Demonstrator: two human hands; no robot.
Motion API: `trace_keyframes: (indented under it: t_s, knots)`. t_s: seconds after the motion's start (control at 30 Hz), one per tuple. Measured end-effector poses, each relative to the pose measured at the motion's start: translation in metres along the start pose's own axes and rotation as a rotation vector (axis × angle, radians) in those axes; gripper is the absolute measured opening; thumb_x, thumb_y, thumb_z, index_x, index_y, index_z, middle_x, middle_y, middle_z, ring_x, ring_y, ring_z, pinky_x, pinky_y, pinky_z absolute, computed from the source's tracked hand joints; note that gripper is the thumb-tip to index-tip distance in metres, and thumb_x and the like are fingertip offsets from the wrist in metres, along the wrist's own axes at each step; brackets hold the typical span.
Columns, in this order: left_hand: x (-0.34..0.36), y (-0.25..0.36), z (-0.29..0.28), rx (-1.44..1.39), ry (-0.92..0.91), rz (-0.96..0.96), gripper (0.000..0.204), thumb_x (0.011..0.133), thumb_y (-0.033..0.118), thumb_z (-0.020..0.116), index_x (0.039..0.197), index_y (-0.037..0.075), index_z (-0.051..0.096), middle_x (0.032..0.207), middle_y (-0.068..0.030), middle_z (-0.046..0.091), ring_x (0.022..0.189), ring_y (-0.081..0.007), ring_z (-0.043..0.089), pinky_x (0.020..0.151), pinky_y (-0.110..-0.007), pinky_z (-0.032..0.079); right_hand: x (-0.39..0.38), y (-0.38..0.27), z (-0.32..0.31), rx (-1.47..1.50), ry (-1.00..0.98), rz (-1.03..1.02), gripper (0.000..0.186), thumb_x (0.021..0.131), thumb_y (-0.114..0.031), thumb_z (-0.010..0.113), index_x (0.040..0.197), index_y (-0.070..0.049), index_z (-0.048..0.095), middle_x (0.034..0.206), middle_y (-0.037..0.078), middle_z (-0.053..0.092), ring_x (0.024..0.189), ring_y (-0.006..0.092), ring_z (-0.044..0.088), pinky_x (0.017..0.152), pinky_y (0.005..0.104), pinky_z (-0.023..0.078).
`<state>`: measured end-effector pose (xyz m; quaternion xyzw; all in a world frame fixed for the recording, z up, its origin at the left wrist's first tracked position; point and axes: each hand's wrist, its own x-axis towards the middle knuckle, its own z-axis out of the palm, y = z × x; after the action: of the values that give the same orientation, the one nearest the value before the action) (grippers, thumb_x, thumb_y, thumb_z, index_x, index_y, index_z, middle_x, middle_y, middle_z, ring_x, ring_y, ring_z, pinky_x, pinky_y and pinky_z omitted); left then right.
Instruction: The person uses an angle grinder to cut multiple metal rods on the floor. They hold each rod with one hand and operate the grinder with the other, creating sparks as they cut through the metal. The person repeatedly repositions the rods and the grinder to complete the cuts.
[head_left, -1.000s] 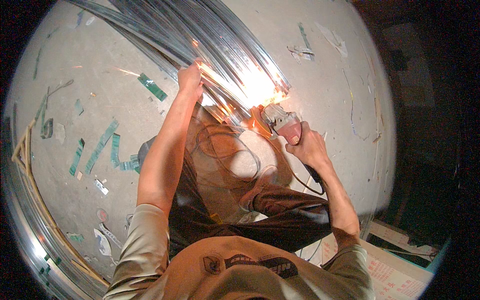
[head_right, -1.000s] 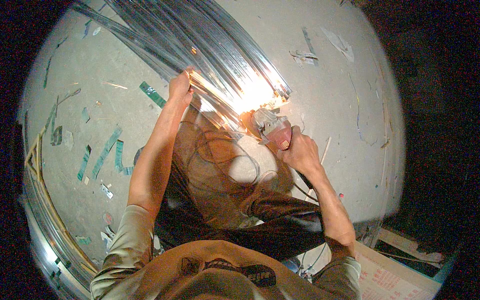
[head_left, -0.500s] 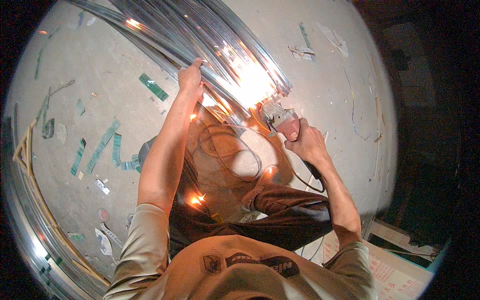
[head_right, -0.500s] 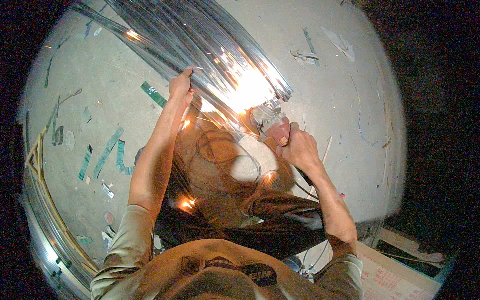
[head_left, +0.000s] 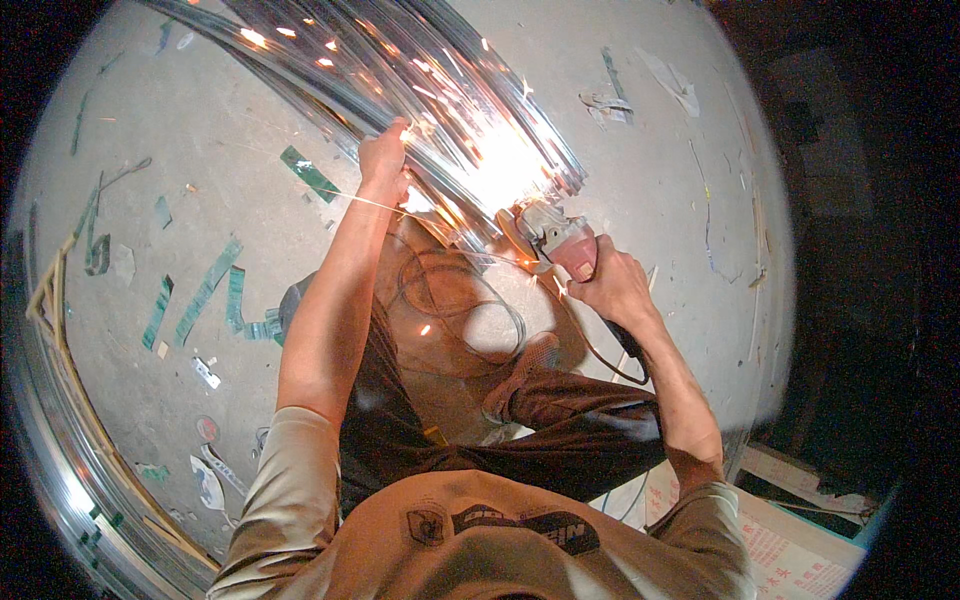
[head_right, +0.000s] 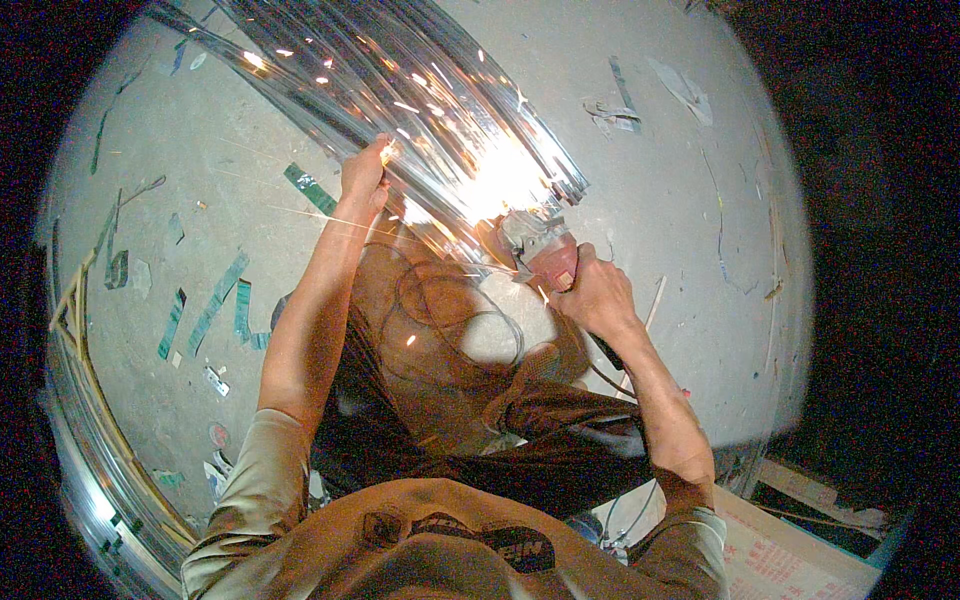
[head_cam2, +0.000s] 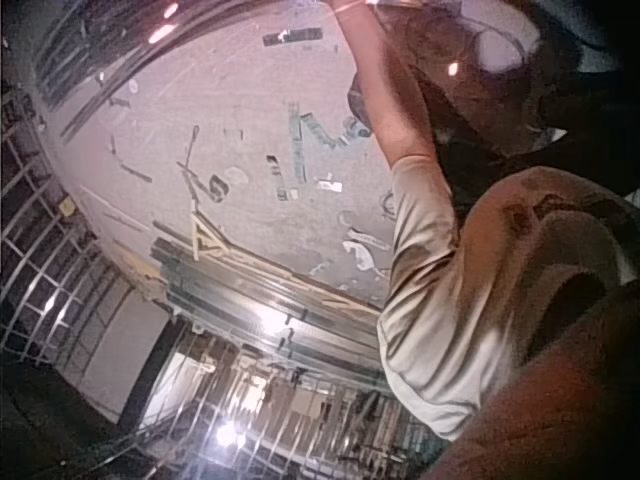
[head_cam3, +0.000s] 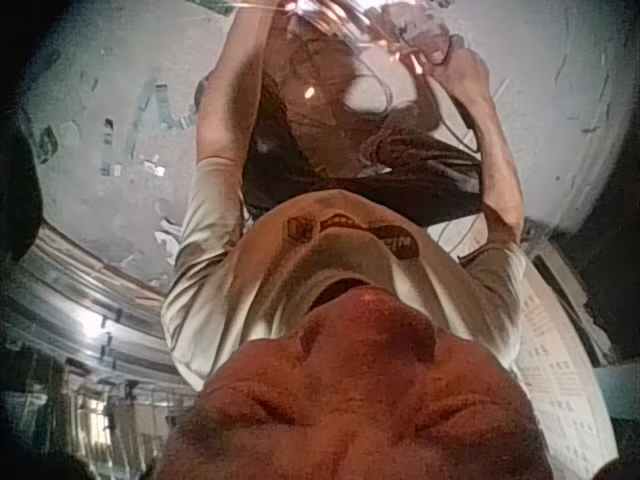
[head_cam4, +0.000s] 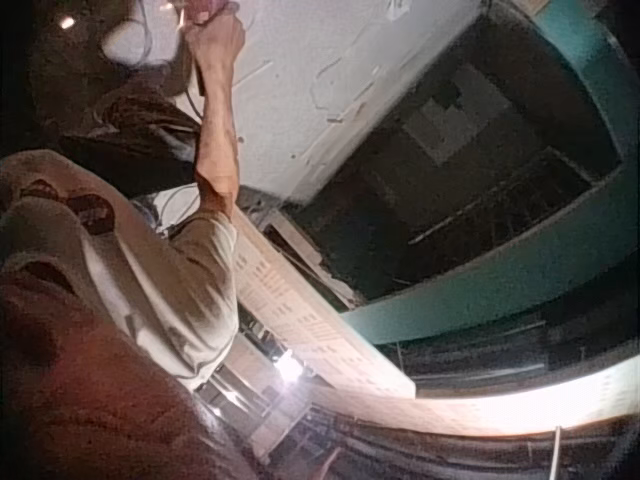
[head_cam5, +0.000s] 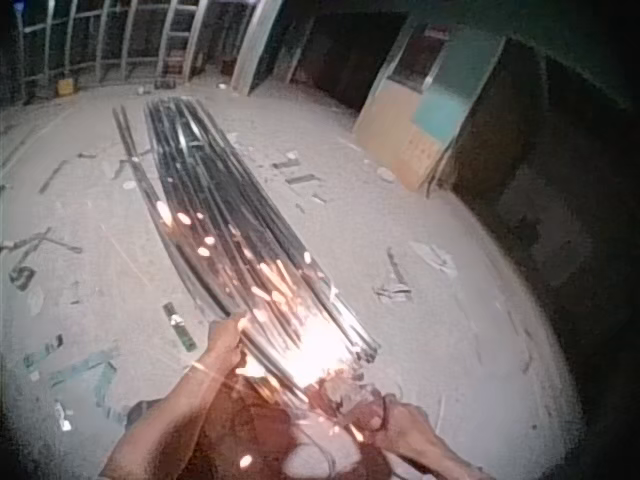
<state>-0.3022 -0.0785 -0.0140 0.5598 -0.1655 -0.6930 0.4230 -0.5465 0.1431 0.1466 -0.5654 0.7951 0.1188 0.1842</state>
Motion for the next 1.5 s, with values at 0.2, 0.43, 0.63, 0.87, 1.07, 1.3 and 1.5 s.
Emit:
trace_keyframes:
  t_s: [0.2,0.43,0.63,0.87,1.07,1.3,1.5]
  knots:
    - [-0.004,-0.001,0.005,-0.129,-0.07,0.069,0.023,0.096,0.016,0.066,0.105,-0.004,0.06,0.085,-0.0102,0.063,0.063,-0.0204,0.059,0.052,-0.036,0.047,-0.001,0.009,0.004,0.014,-0.018,0.028,0.066,0.065,-0.028,0.08,0.116,0.007,0.055,0.091,0.03,0.07,0.088,0.0462,0.069,0.081,0.0504,0.056]
    - [0.016,-0.013,0.017,-0.063,0.005,0.14,0.031,0.095,0.027,0.072,0.096,-0.003,0.064,0.079,-0.0072,0.06,0.055,-0.0153,0.051,0.045,-0.031,0.037,-0.01,0.024,0.01,0.032,-0.018,0.098,0.063,0.066,-0.026,0.079,0.115,0.005,0.055,0.09,0.03,0.07,0.087,0.0464,0.07,0.08,0.0504,0.056]
    - [0.022,-0.026,0.027,0.054,-0.058,0.142,0.036,0.095,0.032,0.073,0.096,-0.003,0.066,0.076,-0.0055,0.062,0.053,-0.0145,0.053,0.044,-0.032,0.039,-0.017,0.031,0.006,0.024,0.006,0.111,0.06,0.067,-0.023,0.08,0.112,0.008,0.054,0.09,0.03,0.071,0.088,0.0459,0.071,0.08,0.0509,0.057]
    - [0.024,-0.034,0.031,0.118,-0.002,0.201,0.041,0.093,0.036,0.074,0.088,-0.004,0.066,0.076,-0.0076,0.062,0.054,-0.0155,0.054,0.043,-0.033,0.04,-0.016,0.034,0.011,0.028,0.037,0.079,0.063,0.067,-0.024,0.077,0.117,0.007,0.054,0.086,0.029,0.07,0.084,0.0451,0.071,0.076,0.0487,0.057]
    - [0.021,-0.036,0.034,0.146,0.006,0.212,0.041,0.093,0.036,0.075,0.085,-0.003,0.066,0.076,-0.0077,0.062,0.055,-0.0158,0.055,0.041,-0.034,0.042,-0.013,0.031,0.012,0.009,0.033,0.072,0.064,0.067,-0.024,0.077,0.118,0.008,0.053,0.087,0.029,0.07,0.084,0.0455,0.07,0.076,0.0491,0.057]
    - [0.031,-0.044,0.031,0.024,-0.096,0.206,0.042,0.091,0.037,0.077,0.082,-0.002,0.064,0.074,-0.0063,0.061,0.061,-0.014,0.056,0.045,-0.034,0.041,-0.013,0.025,0.008,0.022,0.008,0.089,0.064,0.067,-0.024,0.077,0.117,0.007,0.053,0.088,0.03,0.07,0.085,0.0462,0.07,0.078,0.0496,0.056]
    - [0.042,-0.051,0.028,0.066,-0.078,0.239,0.04,0.094,0.036,0.074,0.081,-0.001,0.064,0.068,-0.0042,0.059,0.061,-0.0116,0.054,0.052,-0.032,0.041,-0.012,0.024,0.009,0.029,-0.021,0.116,0.063,0.067,-0.026,0.078,0.116,0.006,0.054,0.088,0.029,0.071,0.086,0.0468,0.07,0.078,0.0511,0.056]
